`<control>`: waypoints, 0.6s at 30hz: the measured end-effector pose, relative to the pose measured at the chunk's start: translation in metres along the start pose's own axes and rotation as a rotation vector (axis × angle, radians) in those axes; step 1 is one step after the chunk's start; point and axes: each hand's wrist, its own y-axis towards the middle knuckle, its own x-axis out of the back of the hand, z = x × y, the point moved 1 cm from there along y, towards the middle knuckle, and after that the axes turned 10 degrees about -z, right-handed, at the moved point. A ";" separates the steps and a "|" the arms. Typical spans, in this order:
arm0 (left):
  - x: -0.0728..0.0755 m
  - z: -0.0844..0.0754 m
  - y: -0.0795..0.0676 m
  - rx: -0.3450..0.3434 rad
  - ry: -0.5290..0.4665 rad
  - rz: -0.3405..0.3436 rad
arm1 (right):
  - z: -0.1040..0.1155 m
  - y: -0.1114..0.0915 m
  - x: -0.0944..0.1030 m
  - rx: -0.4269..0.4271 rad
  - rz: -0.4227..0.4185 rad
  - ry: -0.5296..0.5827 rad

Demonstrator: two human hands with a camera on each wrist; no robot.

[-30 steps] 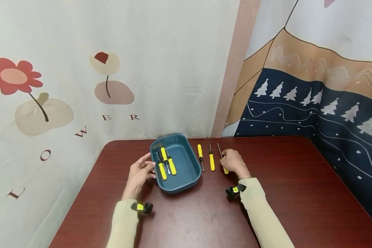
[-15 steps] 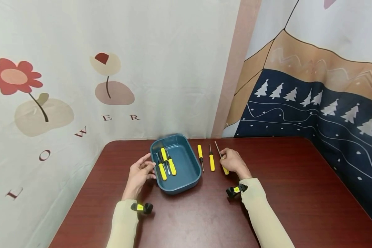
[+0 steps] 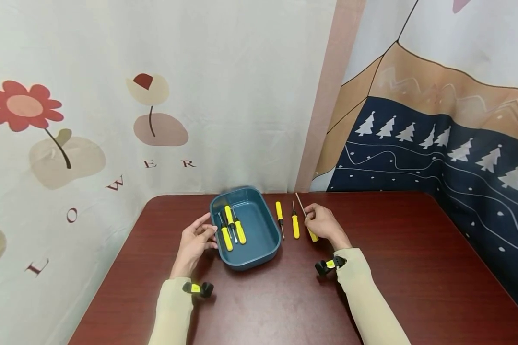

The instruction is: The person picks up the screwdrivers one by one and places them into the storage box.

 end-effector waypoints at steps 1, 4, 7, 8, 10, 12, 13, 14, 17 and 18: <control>0.000 0.000 0.000 -0.002 -0.003 0.001 | 0.001 0.000 0.001 0.000 0.001 0.011; 0.000 -0.001 -0.001 -0.007 -0.003 0.003 | 0.005 -0.001 0.001 0.001 0.016 0.034; 0.000 0.000 -0.001 -0.005 -0.004 0.002 | 0.008 -0.001 0.001 0.005 0.018 0.037; 0.000 0.000 -0.001 -0.003 -0.005 0.002 | 0.009 -0.002 0.001 0.007 0.017 0.036; 0.001 0.000 -0.001 -0.004 -0.005 0.003 | 0.010 -0.002 0.001 0.014 0.009 0.038; 0.000 0.000 -0.001 -0.004 -0.007 0.005 | 0.012 -0.003 0.001 0.023 -0.001 0.047; 0.000 0.000 -0.001 -0.005 -0.008 0.005 | 0.013 -0.004 0.001 0.028 -0.006 0.054; 0.000 0.000 -0.001 -0.005 -0.009 0.005 | 0.014 -0.004 0.001 0.033 -0.009 0.062; 0.000 0.000 -0.001 -0.006 -0.013 0.004 | 0.016 -0.004 0.000 0.055 -0.019 0.075; 0.000 0.000 -0.001 -0.009 -0.014 0.006 | 0.016 -0.005 0.000 0.062 -0.022 0.077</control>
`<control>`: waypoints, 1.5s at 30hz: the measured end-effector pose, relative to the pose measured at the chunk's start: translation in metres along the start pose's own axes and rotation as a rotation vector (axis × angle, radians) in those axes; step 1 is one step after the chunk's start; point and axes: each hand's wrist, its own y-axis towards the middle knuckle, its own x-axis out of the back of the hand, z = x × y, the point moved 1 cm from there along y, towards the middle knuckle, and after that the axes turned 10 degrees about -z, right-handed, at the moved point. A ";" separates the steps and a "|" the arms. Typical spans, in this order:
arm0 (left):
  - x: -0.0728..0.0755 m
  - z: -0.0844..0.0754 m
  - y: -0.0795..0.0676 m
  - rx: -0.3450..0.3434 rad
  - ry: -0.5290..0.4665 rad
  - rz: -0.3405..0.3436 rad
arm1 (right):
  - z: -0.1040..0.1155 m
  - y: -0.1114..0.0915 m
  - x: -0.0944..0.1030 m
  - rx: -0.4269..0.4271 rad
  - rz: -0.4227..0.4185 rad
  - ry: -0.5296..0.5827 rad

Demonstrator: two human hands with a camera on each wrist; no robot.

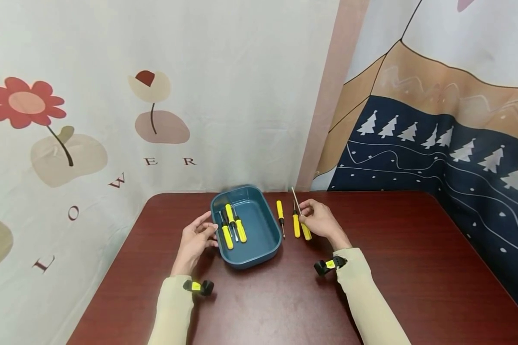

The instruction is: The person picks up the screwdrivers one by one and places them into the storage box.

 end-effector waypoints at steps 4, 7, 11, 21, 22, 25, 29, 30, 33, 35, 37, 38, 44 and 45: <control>0.000 0.000 0.001 -0.003 0.001 -0.001 | 0.004 -0.001 -0.001 0.028 -0.007 0.011; 0.000 -0.001 0.001 0.002 0.007 -0.008 | 0.008 -0.003 -0.001 0.038 -0.006 0.039; 0.000 -0.001 0.001 -0.003 0.006 -0.006 | 0.012 -0.004 -0.002 0.051 -0.004 0.068; 0.000 0.001 0.000 -0.007 0.009 -0.014 | 0.020 -0.008 -0.007 0.093 0.000 0.115; 0.000 0.001 0.000 -0.006 0.007 -0.016 | 0.021 -0.008 -0.008 0.097 0.002 0.122; 0.000 0.001 0.001 -0.001 0.005 -0.020 | 0.026 -0.011 -0.010 0.109 0.008 0.142; -0.001 0.001 0.002 0.007 0.009 -0.017 | 0.033 -0.013 -0.011 0.114 0.011 0.162; -0.002 0.001 0.002 0.010 0.007 -0.016 | 0.035 -0.014 -0.011 0.112 0.012 0.167; -0.001 0.000 0.002 0.008 0.011 -0.011 | 0.039 -0.015 -0.014 0.112 0.020 0.175; 0.000 0.000 0.002 0.010 0.007 -0.011 | 0.043 -0.015 -0.016 0.119 0.024 0.176; 0.000 -0.001 0.002 0.008 0.007 -0.009 | 0.046 -0.015 -0.018 0.134 0.024 0.175; 0.000 -0.001 0.002 0.009 0.004 -0.011 | 0.048 -0.015 -0.018 0.143 0.026 0.174; -0.001 0.001 0.003 0.010 0.008 -0.011 | 0.057 -0.014 -0.022 0.166 0.050 0.156; -0.001 0.001 0.003 0.010 0.008 -0.010 | 0.058 -0.014 -0.023 0.163 0.055 0.155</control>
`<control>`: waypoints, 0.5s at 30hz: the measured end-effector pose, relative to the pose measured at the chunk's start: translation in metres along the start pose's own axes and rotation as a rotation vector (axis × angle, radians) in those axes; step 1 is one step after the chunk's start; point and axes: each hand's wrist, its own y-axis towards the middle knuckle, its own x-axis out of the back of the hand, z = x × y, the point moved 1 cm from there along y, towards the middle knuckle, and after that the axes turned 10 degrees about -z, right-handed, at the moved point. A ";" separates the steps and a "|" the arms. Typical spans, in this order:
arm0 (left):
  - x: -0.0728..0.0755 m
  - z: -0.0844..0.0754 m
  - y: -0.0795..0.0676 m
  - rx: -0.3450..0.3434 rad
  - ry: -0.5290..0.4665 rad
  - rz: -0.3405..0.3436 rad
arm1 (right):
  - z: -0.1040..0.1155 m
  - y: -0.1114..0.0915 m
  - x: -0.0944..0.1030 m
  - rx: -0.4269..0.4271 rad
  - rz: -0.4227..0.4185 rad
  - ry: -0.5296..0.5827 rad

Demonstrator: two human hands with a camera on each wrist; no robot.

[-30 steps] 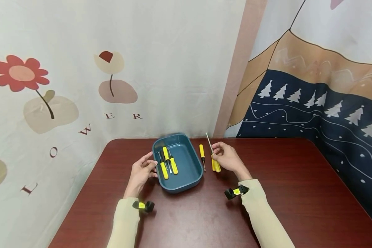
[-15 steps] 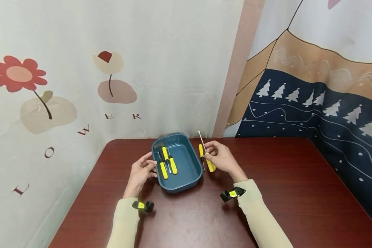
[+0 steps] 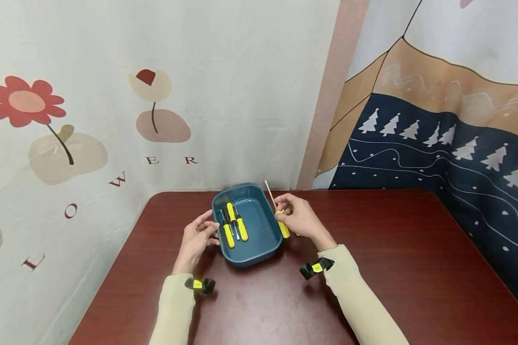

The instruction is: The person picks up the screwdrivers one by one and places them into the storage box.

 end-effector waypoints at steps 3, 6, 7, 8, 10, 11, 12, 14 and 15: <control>-0.002 0.001 -0.001 -0.001 -0.003 0.002 | 0.004 0.001 -0.002 -0.008 0.011 -0.002; -0.003 0.001 -0.002 -0.004 -0.002 -0.001 | 0.007 0.003 -0.005 -0.022 0.017 -0.006; -0.003 0.001 -0.002 -0.005 -0.001 -0.002 | 0.008 0.003 -0.007 -0.026 0.017 -0.014; -0.003 0.001 -0.002 -0.004 -0.001 0.000 | 0.009 0.004 -0.008 -0.033 0.018 -0.022; -0.003 0.001 -0.003 -0.002 0.001 -0.003 | 0.011 0.006 -0.010 -0.046 0.021 -0.039; -0.003 0.001 -0.003 -0.001 0.001 -0.003 | 0.012 0.007 -0.011 -0.052 0.021 -0.049; -0.003 0.000 -0.004 0.000 0.004 -0.004 | 0.013 0.008 -0.013 -0.055 0.022 -0.057; -0.002 0.000 -0.005 -0.002 0.006 -0.005 | 0.015 0.010 -0.015 -0.063 0.027 -0.074; -0.002 -0.001 -0.005 -0.002 0.007 -0.007 | 0.016 0.011 -0.016 -0.064 0.030 -0.084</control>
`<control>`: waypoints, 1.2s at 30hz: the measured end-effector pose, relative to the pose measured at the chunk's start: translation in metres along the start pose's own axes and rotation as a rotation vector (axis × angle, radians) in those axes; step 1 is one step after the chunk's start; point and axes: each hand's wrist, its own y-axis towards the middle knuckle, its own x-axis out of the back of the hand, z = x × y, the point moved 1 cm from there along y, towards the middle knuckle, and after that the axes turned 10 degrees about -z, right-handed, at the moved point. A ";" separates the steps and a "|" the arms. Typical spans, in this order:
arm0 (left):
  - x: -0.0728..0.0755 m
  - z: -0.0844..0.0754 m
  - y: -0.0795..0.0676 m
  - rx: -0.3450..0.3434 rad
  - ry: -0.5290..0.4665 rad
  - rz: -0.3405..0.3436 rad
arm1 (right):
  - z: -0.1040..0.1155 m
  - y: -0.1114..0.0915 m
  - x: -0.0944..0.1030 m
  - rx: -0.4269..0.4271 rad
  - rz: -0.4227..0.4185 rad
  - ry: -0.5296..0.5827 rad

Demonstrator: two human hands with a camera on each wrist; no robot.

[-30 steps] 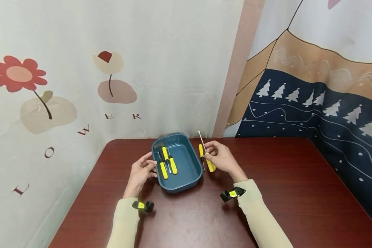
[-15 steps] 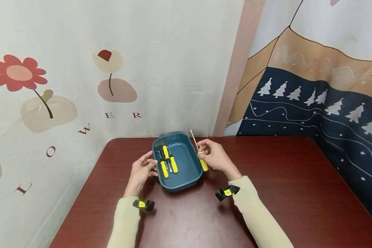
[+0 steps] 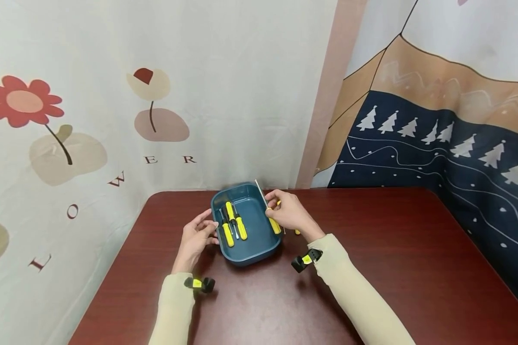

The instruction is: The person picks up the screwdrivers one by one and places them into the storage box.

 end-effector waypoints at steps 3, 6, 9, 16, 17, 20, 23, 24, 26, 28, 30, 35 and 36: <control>0.001 -0.001 0.000 -0.003 0.003 0.000 | 0.004 0.003 -0.002 -0.005 0.016 -0.033; 0.001 -0.001 0.000 -0.006 0.004 0.000 | 0.009 0.006 -0.003 -0.007 0.038 -0.062; 0.001 -0.001 0.001 -0.008 0.007 -0.003 | 0.012 0.009 -0.004 -0.005 0.057 -0.079; 0.001 -0.001 0.001 -0.007 0.014 -0.010 | 0.018 0.016 -0.011 0.004 0.095 -0.142; 0.001 -0.001 0.001 -0.007 0.013 -0.009 | 0.019 0.017 -0.012 0.008 0.101 -0.153; 0.000 -0.001 0.001 -0.015 0.002 -0.002 | 0.021 0.019 -0.015 0.022 0.118 -0.181; -0.001 0.000 0.001 -0.022 -0.009 0.002 | 0.023 0.021 -0.017 0.035 0.134 -0.201; -0.001 0.000 0.001 -0.024 -0.013 0.003 | 0.023 0.021 -0.017 0.037 0.138 -0.207; -0.001 0.000 0.001 -0.024 -0.014 0.000 | 0.025 0.023 -0.019 0.037 0.146 -0.219; -0.001 0.001 0.001 -0.023 -0.014 -0.003 | 0.026 0.025 -0.021 0.030 0.154 -0.230; 0.000 0.001 0.001 -0.020 -0.011 -0.004 | 0.027 0.026 -0.022 0.026 0.157 -0.247; 0.000 0.001 0.002 -0.018 -0.003 -0.006 | 0.028 0.032 -0.027 0.036 0.164 -0.293; 0.000 0.001 0.002 -0.017 -0.004 -0.007 | 0.028 0.033 -0.028 0.042 0.169 -0.299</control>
